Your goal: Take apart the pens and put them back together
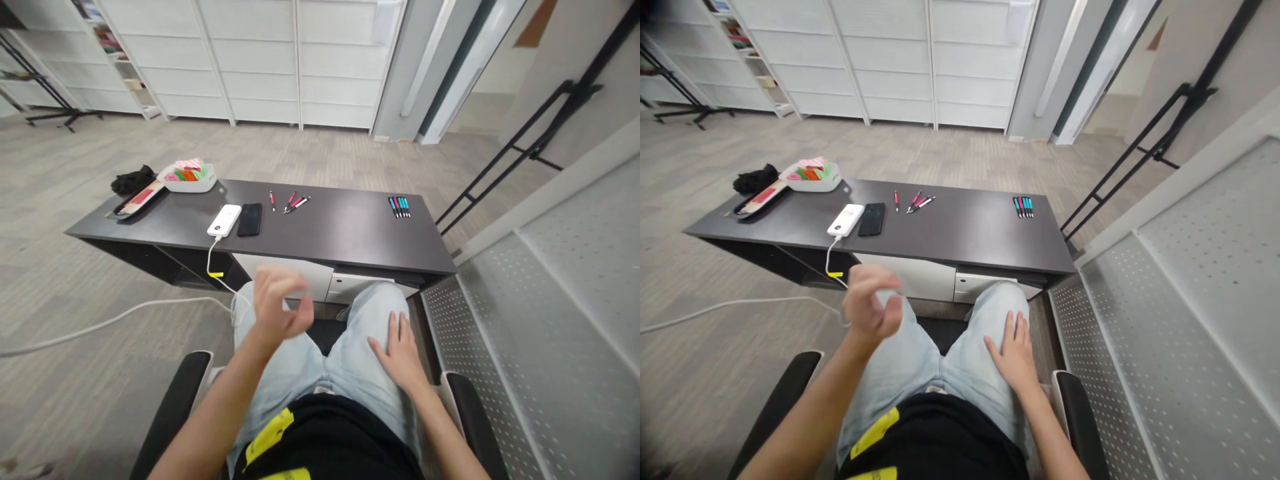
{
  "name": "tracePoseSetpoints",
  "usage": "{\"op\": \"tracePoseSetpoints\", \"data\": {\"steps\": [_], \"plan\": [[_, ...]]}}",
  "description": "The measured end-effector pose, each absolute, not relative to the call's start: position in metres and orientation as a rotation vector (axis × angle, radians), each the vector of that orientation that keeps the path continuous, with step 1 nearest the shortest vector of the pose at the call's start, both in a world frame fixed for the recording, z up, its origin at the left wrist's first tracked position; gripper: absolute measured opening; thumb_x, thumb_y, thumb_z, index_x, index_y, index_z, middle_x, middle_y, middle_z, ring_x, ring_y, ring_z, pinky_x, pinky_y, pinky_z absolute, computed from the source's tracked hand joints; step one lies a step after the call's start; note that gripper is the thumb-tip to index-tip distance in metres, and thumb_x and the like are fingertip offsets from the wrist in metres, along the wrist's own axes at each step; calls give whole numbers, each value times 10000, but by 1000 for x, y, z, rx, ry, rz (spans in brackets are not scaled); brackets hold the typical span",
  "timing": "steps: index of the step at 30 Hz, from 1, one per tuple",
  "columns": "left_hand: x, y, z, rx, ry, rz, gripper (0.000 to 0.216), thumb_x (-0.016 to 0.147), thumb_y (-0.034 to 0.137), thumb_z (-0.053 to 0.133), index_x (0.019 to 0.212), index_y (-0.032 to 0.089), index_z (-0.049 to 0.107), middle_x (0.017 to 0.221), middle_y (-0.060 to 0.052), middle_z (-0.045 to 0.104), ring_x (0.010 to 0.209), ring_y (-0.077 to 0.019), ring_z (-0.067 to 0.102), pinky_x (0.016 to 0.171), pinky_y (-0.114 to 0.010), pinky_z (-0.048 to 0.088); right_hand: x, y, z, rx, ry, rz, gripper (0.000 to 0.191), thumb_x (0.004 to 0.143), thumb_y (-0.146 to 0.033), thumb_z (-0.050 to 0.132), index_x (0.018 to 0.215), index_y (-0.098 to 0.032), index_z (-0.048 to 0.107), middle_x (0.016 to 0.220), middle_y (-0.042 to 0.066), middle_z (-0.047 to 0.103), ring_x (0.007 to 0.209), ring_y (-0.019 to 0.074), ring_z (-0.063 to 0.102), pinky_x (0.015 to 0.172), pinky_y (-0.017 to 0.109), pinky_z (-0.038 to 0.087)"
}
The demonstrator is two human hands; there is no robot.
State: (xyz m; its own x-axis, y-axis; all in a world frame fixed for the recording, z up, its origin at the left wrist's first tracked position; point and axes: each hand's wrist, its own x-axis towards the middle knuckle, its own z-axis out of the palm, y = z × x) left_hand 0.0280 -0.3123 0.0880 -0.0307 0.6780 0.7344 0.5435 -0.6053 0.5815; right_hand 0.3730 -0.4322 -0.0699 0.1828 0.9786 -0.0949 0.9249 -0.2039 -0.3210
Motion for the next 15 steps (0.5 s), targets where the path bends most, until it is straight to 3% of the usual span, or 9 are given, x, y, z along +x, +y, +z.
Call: {"op": "tracePoseSetpoints", "data": {"steps": [2,5,9,12,15], "plan": [[30,-256,72,1990,1382,1697,62,1136,444,751,1141,383,761,1039,-58,770,963,-339,787,942,-595,717,373,-430,-79,-2254,-1825,388,1212,994,-821,513,1916,-35,553,1955,340,546,1851,641,468,1520,757,447],[26,-162,56,1868,1569,1467,138,1066,224,771,1185,291,747,1153,-117,780,1032,-327,762,1030,-564,686,372,-424,-90,-2251,-1790,356,1152,971,-846,525,1949,-239,579,1935,210,629,1844,592,491,1500,737,483],[20,-71,43,1803,1791,1183,188,1102,116,776,1276,189,786,1427,-183,733,1128,-296,712,1177,-520,614,372,-418,-97,-2302,-1803,384,1234,1017,-860,478,1964,-70,523,1983,307,522,1886,579,415,1545,703,433],[19,-39,35,1824,1916,1006,122,1119,151,777,1213,216,820,1500,-227,706,1429,-435,674,1303,-571,522,373,-419,-106,-2298,-1796,378,1271,1021,-865,522,2066,-174,308,2002,252,521,1889,571,404,1557,728,419],[21,-26,26,1886,1971,870,124,1133,194,752,1211,231,841,1587,-247,694,1568,-506,604,1357,-630,458,378,-424,-121,-2248,-1773,332,1323,1042,-848,584,2056,-345,-101,2051,156,473,1871,568,412,1544,785,437]]}}
